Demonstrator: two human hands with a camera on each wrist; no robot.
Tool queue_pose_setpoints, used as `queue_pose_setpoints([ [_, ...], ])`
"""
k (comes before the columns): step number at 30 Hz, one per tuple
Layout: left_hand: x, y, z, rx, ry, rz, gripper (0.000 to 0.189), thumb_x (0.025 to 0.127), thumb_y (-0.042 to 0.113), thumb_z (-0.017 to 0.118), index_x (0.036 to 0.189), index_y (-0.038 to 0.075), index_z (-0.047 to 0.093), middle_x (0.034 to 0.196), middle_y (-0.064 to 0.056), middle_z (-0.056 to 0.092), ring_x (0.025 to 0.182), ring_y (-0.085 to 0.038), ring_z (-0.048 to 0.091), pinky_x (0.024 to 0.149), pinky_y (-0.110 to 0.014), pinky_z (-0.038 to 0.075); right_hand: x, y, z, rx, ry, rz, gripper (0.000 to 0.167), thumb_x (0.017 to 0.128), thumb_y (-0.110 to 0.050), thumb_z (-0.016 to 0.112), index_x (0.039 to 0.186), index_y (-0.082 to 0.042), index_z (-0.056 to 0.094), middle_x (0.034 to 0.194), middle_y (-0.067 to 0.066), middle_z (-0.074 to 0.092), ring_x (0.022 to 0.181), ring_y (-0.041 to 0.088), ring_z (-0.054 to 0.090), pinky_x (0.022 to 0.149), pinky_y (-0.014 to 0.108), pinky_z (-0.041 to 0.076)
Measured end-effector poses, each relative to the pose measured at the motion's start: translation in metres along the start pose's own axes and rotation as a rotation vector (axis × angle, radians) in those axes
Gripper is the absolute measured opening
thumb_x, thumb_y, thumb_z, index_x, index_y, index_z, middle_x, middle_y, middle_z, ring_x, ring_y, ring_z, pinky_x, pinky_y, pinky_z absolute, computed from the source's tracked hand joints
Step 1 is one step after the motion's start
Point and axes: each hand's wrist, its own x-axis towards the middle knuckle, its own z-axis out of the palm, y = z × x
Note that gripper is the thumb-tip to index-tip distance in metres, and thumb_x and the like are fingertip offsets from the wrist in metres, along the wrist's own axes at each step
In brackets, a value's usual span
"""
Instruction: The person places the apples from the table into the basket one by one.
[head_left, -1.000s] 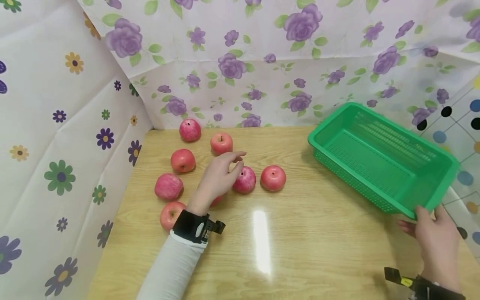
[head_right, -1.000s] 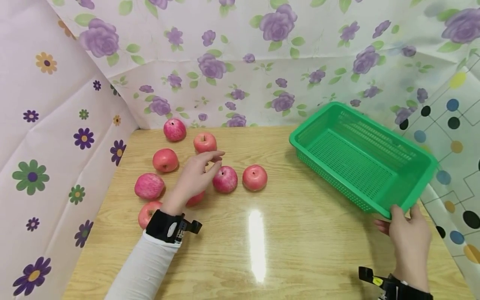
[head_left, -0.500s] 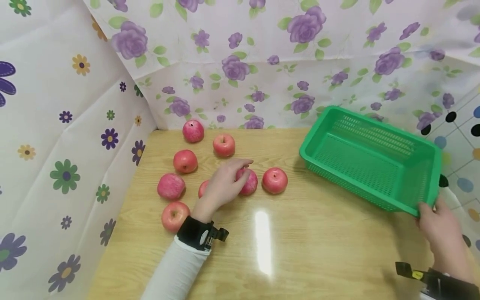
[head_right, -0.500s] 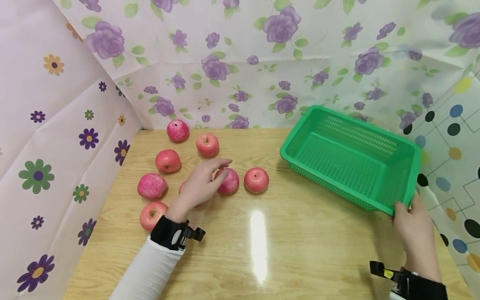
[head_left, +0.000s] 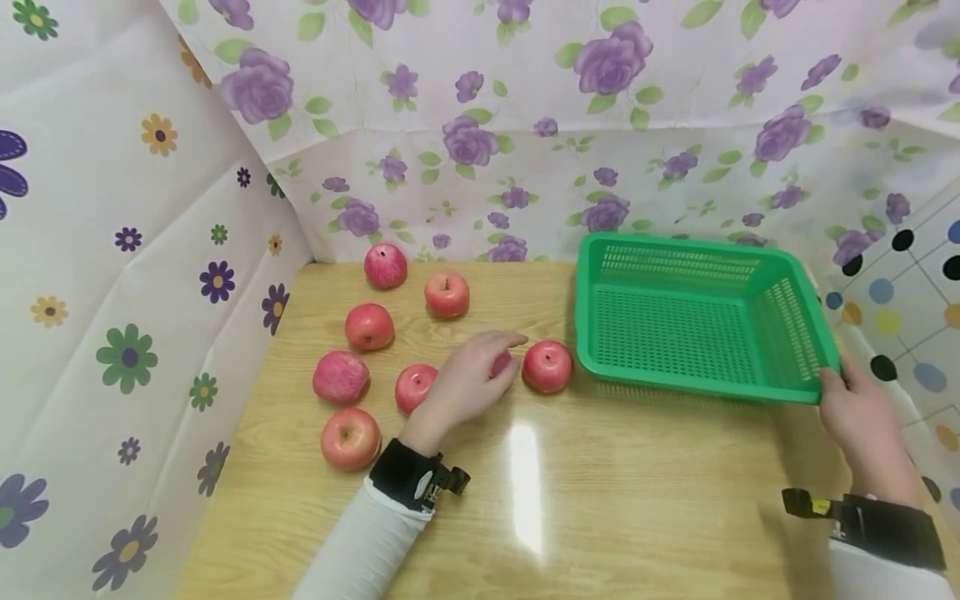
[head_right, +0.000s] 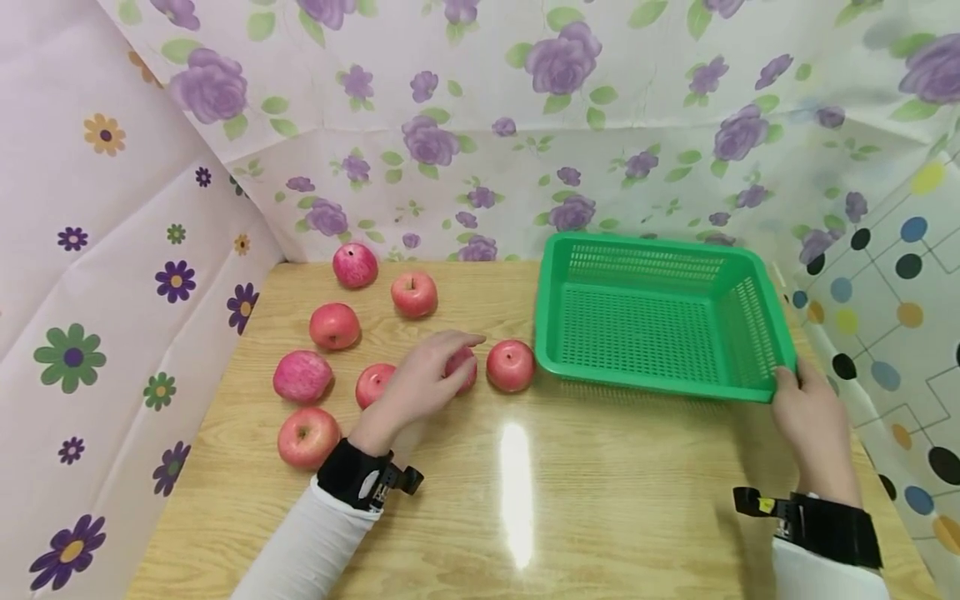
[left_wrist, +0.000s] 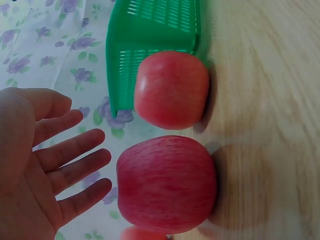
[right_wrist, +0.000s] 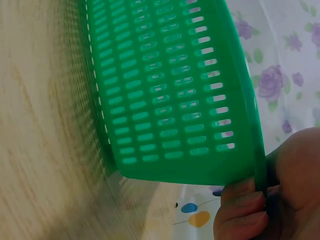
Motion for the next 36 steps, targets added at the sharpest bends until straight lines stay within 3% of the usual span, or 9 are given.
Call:
queue_pose_setpoints([
  [7, -0.001, 0.005, 0.008, 0.046, -0.015, 0.016, 0.039, 0.105, 0.022, 0.068, 0.143, 0.011, 0.067, 0.130, -0.004, 0.069, 0.121, -0.022, 0.061, 0.109, -0.041, 0.048, 0.007, -0.002, 0.002, -0.013, 0.014, -0.030, 0.066, 0.115, -0.039, 0.015, 0.170, -0.007, 0.001, 0.156, 0.046, 0.029, 0.122, 0.059, 0.038, 0.088, 0.069, 0.037],
  [13, 0.009, 0.013, 0.015, 0.139, -0.062, 0.029, 0.054, 0.102, 0.030, 0.072, 0.151, 0.010, 0.060, 0.150, -0.011, 0.059, 0.150, -0.033, 0.043, 0.125, -0.050, 0.031, -0.003, -0.004, 0.004, -0.035, 0.033, 0.011, 0.067, 0.115, -0.042, 0.015, 0.170, -0.007, 0.000, 0.164, 0.044, 0.017, 0.138, 0.066, 0.030, 0.104, 0.079, 0.031],
  [21, 0.025, 0.025, 0.031, 0.208, -0.175, -0.018, 0.078, 0.092, 0.039, 0.084, 0.156, 0.010, 0.051, 0.161, -0.010, 0.048, 0.161, -0.038, 0.020, 0.129, -0.053, 0.017, -0.020, -0.004, 0.011, 0.012, 0.046, 0.015, 0.066, 0.115, -0.040, 0.018, 0.169, -0.005, 0.002, 0.169, 0.039, 0.008, 0.151, 0.065, 0.013, 0.114, 0.080, 0.020],
  [29, 0.037, 0.022, 0.051, 0.283, -0.221, -0.025, 0.086, 0.087, 0.038, 0.088, 0.156, 0.005, 0.050, 0.158, -0.014, 0.052, 0.161, -0.039, 0.019, 0.131, -0.048, 0.013, -0.019, -0.003, 0.016, 0.037, 0.063, 0.032, 0.065, 0.115, -0.038, 0.018, 0.170, -0.006, 0.004, 0.170, 0.037, 0.009, 0.154, 0.061, 0.013, 0.116, 0.078, 0.019],
  [36, 0.046, 0.020, 0.063, 0.390, -0.236, -0.031, 0.078, 0.085, 0.039, 0.089, 0.149, 0.009, 0.057, 0.152, -0.014, 0.055, 0.161, -0.041, 0.019, 0.131, -0.049, 0.011, -0.024, -0.007, 0.017, 0.060, 0.071, 0.052, 0.065, 0.116, -0.036, 0.019, 0.170, -0.004, 0.005, 0.170, 0.036, 0.011, 0.155, 0.059, 0.014, 0.119, 0.075, 0.018],
])
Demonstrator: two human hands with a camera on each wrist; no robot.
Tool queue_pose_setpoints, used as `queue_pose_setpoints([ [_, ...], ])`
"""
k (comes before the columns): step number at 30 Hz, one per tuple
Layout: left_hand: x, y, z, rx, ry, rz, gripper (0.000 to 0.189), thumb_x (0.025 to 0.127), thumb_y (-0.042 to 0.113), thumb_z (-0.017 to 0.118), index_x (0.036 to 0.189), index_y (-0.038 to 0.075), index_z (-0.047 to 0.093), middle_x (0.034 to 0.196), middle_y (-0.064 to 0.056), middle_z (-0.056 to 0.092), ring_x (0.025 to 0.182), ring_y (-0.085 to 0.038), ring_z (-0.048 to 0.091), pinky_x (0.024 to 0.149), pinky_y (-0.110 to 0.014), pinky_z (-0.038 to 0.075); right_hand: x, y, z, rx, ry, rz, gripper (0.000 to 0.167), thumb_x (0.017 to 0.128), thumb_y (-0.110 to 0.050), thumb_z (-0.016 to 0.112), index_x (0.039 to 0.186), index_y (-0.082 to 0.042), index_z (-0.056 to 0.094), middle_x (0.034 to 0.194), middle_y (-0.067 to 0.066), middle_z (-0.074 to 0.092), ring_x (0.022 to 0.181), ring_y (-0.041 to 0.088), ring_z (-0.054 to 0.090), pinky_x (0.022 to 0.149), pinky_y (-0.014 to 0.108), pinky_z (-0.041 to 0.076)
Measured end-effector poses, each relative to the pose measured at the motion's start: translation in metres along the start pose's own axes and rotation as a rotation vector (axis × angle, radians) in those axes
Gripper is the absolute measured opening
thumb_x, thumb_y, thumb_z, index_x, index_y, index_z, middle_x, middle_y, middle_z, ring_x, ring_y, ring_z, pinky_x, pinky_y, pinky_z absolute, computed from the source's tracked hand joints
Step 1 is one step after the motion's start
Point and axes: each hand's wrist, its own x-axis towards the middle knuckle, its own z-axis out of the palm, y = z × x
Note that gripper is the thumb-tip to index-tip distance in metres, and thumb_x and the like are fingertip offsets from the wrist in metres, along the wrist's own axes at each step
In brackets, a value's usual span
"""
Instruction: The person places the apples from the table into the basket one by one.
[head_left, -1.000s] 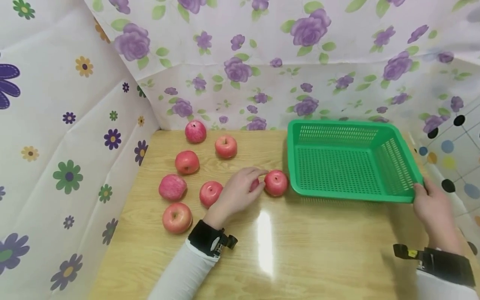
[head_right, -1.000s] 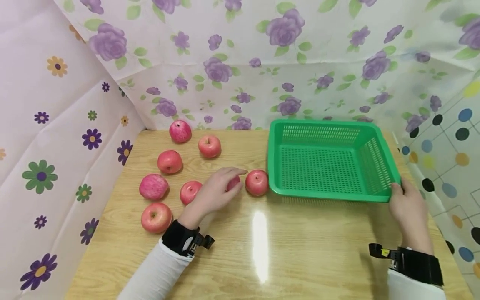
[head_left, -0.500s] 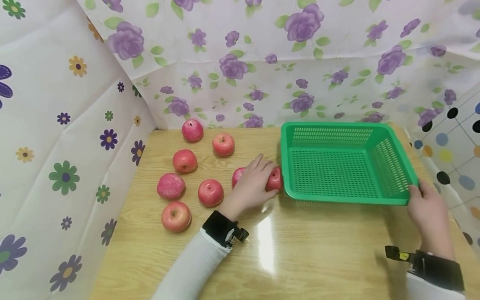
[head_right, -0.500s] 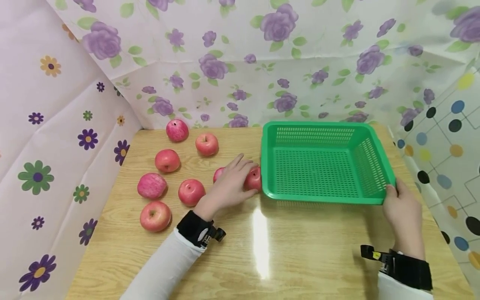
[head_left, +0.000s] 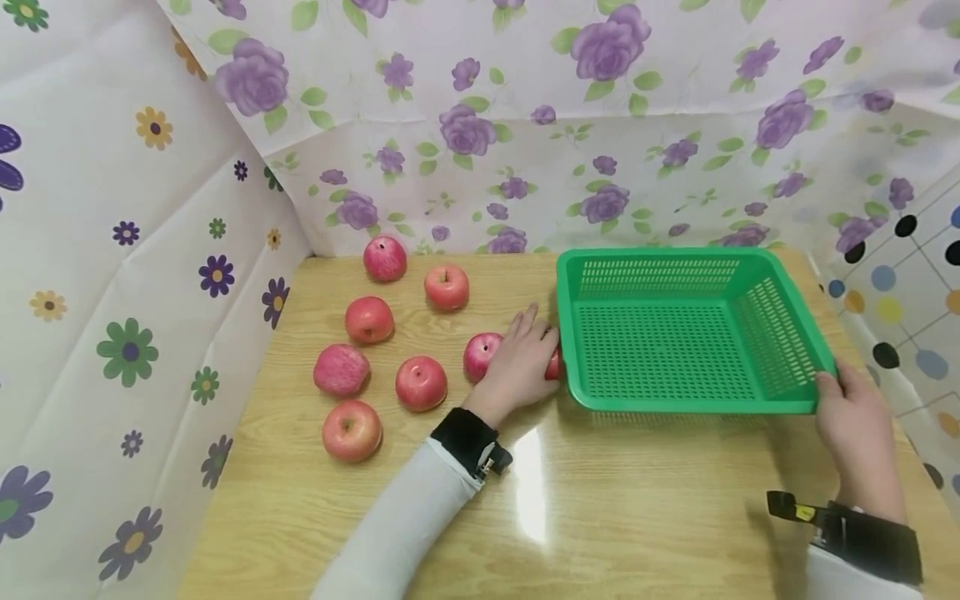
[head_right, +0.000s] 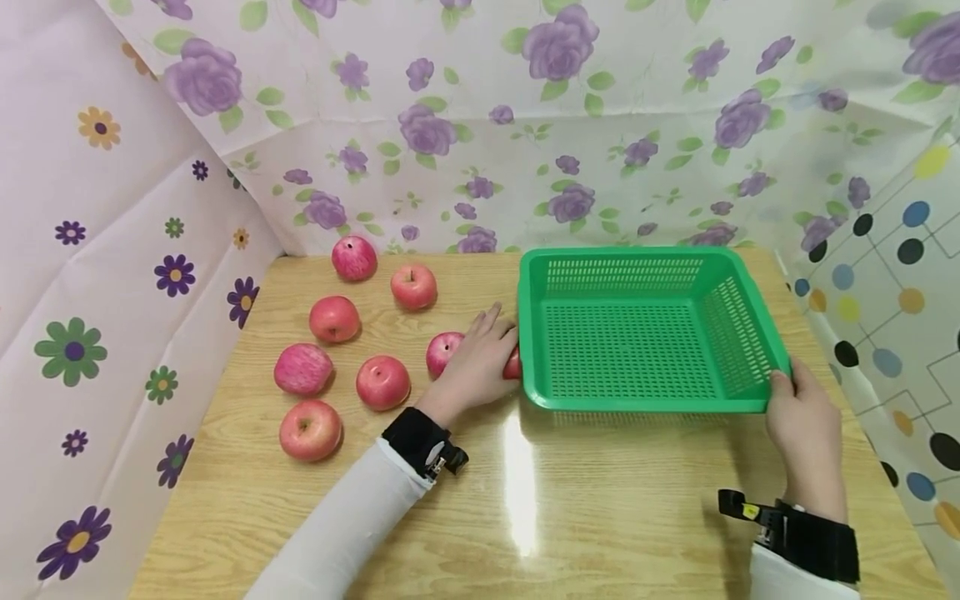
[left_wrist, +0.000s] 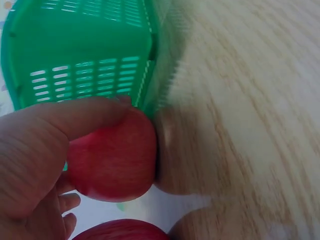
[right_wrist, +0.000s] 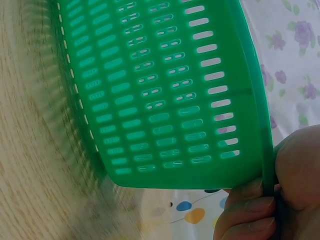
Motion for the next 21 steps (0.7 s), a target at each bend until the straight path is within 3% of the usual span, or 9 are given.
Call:
queue_pose_setpoints([
  [9, 0.006, -0.001, 0.005, 0.058, -0.002, 0.001, 0.078, 0.079, 0.039, 0.094, 0.145, 0.013, 0.061, 0.145, -0.014, 0.059, 0.160, -0.040, 0.022, 0.131, -0.046, 0.008, 0.001, 0.001, 0.000, 0.027, -0.009, 0.024, 0.066, 0.115, -0.039, 0.019, 0.170, -0.007, 0.004, 0.172, 0.033, 0.008, 0.156, 0.057, 0.011, 0.120, 0.075, 0.017],
  [21, 0.006, -0.003, -0.006, 0.040, 0.010, -0.010, 0.078, 0.080, 0.039, 0.092, 0.144, 0.011, 0.058, 0.141, -0.017, 0.060, 0.159, -0.040, 0.026, 0.132, -0.045, 0.006, 0.002, 0.001, 0.002, 0.044, -0.017, 0.069, 0.065, 0.115, -0.040, 0.022, 0.170, -0.012, 0.001, 0.174, 0.029, 0.003, 0.154, 0.055, 0.016, 0.120, 0.074, 0.019],
])
